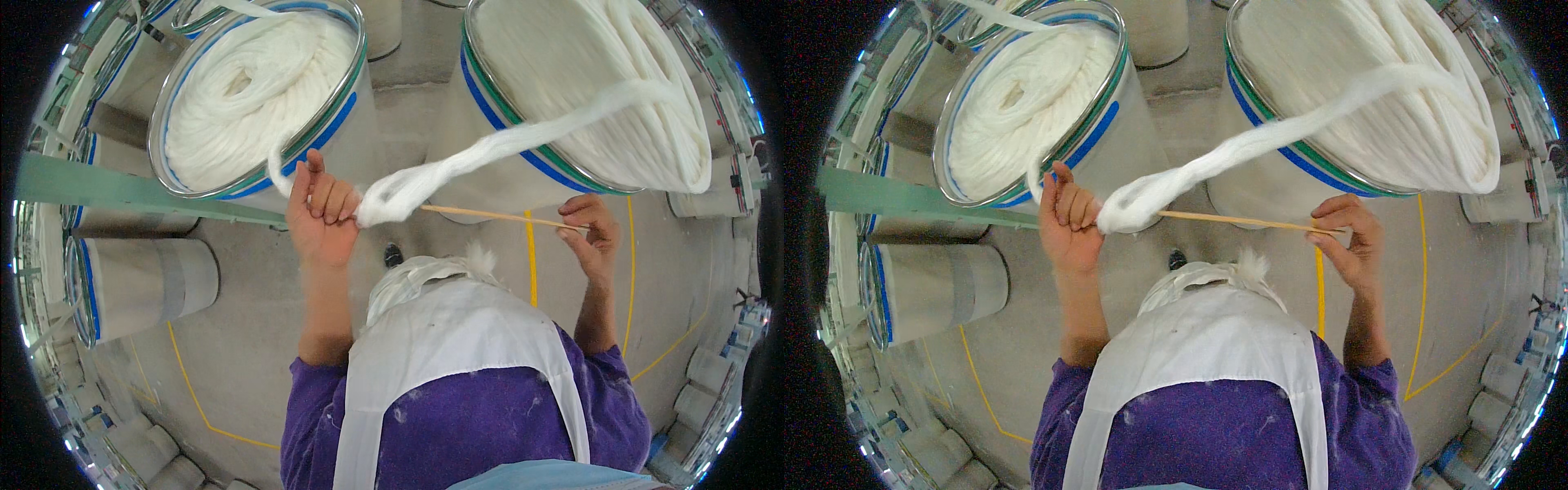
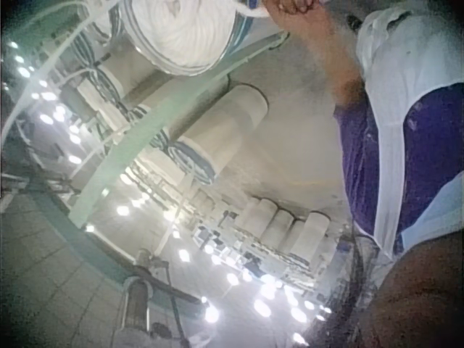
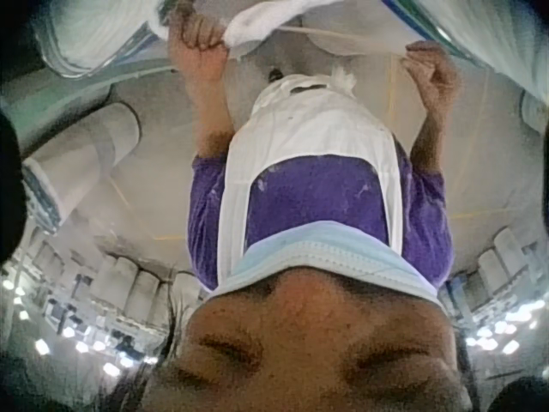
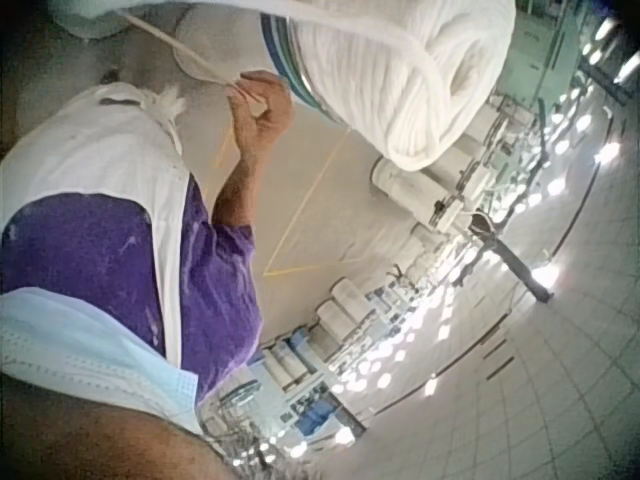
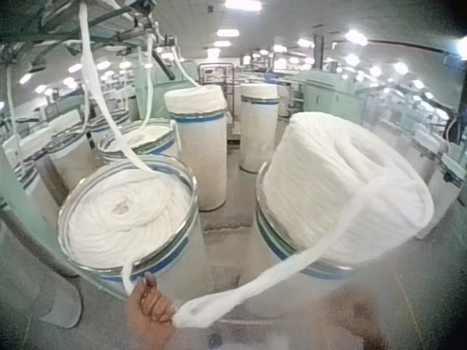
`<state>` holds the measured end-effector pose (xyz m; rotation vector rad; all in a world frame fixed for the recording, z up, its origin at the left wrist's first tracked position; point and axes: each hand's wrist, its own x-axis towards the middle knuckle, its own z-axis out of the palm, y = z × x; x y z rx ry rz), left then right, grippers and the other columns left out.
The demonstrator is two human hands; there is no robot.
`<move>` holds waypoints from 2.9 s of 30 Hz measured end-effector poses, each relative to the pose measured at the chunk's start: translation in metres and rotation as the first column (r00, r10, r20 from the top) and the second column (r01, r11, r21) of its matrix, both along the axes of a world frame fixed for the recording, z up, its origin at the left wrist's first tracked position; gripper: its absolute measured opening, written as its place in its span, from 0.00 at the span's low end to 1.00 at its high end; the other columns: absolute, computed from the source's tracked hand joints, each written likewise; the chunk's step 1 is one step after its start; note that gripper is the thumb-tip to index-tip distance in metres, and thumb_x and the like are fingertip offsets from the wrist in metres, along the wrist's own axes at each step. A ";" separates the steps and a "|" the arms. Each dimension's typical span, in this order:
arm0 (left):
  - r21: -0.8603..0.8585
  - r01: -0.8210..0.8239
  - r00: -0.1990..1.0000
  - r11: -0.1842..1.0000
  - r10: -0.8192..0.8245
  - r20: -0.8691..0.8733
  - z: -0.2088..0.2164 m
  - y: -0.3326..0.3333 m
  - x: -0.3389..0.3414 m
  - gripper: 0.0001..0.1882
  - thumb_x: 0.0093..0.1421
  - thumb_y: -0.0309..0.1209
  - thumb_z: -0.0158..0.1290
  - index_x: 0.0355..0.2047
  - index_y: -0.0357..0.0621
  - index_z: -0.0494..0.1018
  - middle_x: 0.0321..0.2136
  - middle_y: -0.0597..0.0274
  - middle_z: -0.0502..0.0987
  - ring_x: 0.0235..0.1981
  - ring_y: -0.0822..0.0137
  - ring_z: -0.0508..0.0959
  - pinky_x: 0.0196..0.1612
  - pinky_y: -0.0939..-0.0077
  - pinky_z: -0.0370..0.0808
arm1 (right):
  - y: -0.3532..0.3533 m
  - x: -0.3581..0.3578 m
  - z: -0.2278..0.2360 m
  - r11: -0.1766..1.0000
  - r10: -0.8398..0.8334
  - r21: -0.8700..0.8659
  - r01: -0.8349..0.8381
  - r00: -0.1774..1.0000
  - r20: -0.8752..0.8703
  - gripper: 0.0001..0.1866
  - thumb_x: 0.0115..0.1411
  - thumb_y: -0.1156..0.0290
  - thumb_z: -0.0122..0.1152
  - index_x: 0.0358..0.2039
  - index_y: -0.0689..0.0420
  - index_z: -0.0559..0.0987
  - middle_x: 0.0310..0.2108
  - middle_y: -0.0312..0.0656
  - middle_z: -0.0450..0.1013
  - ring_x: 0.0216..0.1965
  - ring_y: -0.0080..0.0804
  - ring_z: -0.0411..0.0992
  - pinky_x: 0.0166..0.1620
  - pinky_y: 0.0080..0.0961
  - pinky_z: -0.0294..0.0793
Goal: The person pulls white textile strands from large cylindrical containers, uses a thin wooden stick to guide and join the strands, and threads them through a machine's rollers. The person also moves between containers, lifts lids, and places the joined strands into the machine.
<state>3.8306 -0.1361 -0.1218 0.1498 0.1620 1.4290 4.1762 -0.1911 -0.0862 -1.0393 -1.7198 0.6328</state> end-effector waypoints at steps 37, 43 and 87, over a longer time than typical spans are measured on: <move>-0.810 0.244 -0.098 0.533 -0.817 -0.568 -0.391 -0.111 0.272 0.19 0.61 0.37 0.50 0.49 0.42 0.69 0.37 0.58 0.78 0.29 0.66 0.77 0.32 0.71 0.73 | -0.157 0.364 -0.030 0.827 -0.441 -0.279 0.489 0.870 0.219 0.10 0.55 0.62 0.62 0.33 0.54 0.81 0.23 0.40 0.75 0.23 0.38 0.73 0.26 0.30 0.70; -0.745 0.349 -0.379 0.568 -0.641 -0.667 -0.393 -0.029 0.470 0.14 0.59 0.37 0.52 0.39 0.42 0.75 0.31 0.60 0.79 0.25 0.65 0.77 0.29 0.73 0.72 | -0.069 0.497 -0.111 0.783 -0.359 -0.432 0.448 0.892 0.275 0.17 0.56 0.52 0.59 0.35 0.53 0.81 0.27 0.44 0.76 0.28 0.41 0.75 0.32 0.33 0.72; -0.560 -0.121 -0.457 0.819 -0.547 -0.701 -0.395 0.836 0.799 0.08 0.47 0.31 0.56 0.30 0.46 0.77 0.31 0.62 0.78 0.28 0.60 0.78 0.31 0.63 0.75 | 1.110 0.993 -0.390 0.576 0.451 -0.781 0.243 0.702 0.552 0.18 0.52 0.53 0.59 0.39 0.50 0.80 0.36 0.45 0.78 0.40 0.45 0.75 0.44 0.40 0.72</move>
